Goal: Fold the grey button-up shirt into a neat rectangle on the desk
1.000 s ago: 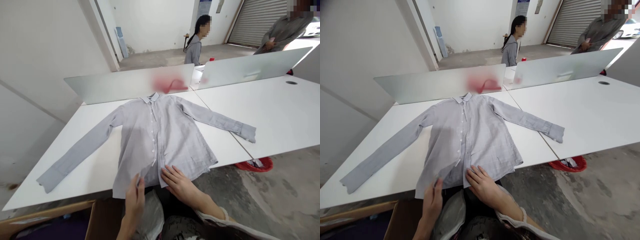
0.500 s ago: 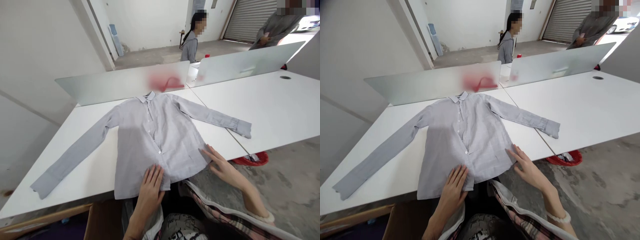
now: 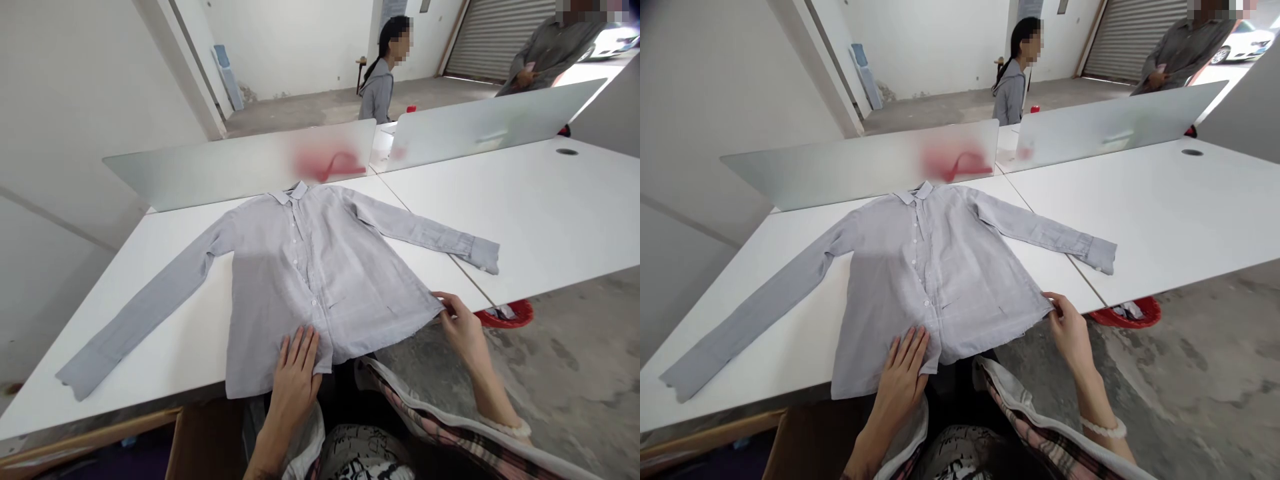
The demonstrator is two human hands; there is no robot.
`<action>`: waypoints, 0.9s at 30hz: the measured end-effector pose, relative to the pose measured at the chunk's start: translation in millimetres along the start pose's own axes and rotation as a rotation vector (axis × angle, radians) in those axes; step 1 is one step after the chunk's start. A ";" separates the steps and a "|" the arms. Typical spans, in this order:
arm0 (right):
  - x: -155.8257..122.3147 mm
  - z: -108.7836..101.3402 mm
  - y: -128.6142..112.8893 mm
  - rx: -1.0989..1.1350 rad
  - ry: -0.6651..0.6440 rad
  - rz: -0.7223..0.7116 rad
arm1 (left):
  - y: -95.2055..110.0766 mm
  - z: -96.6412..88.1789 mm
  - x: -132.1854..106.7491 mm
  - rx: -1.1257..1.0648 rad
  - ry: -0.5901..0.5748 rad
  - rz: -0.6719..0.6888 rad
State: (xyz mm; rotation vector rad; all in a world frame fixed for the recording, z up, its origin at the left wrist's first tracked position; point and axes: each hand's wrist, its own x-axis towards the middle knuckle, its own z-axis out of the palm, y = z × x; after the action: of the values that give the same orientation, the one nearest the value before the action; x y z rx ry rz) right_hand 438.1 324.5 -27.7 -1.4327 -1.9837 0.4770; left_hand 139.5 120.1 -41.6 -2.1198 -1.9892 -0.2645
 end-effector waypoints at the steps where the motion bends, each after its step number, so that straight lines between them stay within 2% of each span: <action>1: 0.5 -2.4 4.6 -0.029 -0.031 -0.042 | 0.2 0.1 0.1 0.002 0.000 -0.001; 4: 0.9 -9.2 13.8 -0.151 -0.125 -0.187 | 0.9 -1.0 0.4 -0.012 0.001 -0.008; 7: 0.2 -13.7 10.8 -0.296 -0.088 -0.268 | 2.1 -3.9 -0.2 -0.056 0.027 -0.022; 10: -0.2 -11.1 -6.4 -0.260 -0.049 -0.367 | 4.2 -5.9 0.1 -0.102 0.088 -0.022; 13: 0.6 -4.7 -36.3 -0.110 -0.110 -0.434 | 6.7 -5.4 1.4 -0.091 0.092 0.020; 16: 7.8 -7.1 -76.7 0.017 -0.296 -0.503 | 7.2 -6.8 1.8 -0.037 0.022 0.067; 18: 22.9 -12.1 -107.5 0.084 -0.427 -0.583 | 6.1 -11.0 2.9 -0.039 -0.011 0.113; 20: 50.8 -10.4 -139.1 0.117 -0.499 -0.674 | 4.6 -16.7 7.4 -0.073 -0.020 0.130; 22: 91.5 6.9 -169.0 0.102 -0.529 -0.729 | 3.8 -21.4 16.6 -0.114 0.015 0.080; 23: 115.3 22.5 -182.6 0.074 -0.550 -0.730 | 3.6 -22.8 22.6 -0.134 0.043 0.042; 27: 210.7 113.5 -227.3 -0.114 -0.577 -0.601 | 2.3 -20.8 44.2 -0.176 0.111 -0.043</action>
State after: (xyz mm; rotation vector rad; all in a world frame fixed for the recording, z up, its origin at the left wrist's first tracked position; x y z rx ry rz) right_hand 157.7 452.9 90.0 -0.7212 -2.7947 0.5409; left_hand 145.2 156.5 -9.3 -2.1137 -2.0160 -0.5714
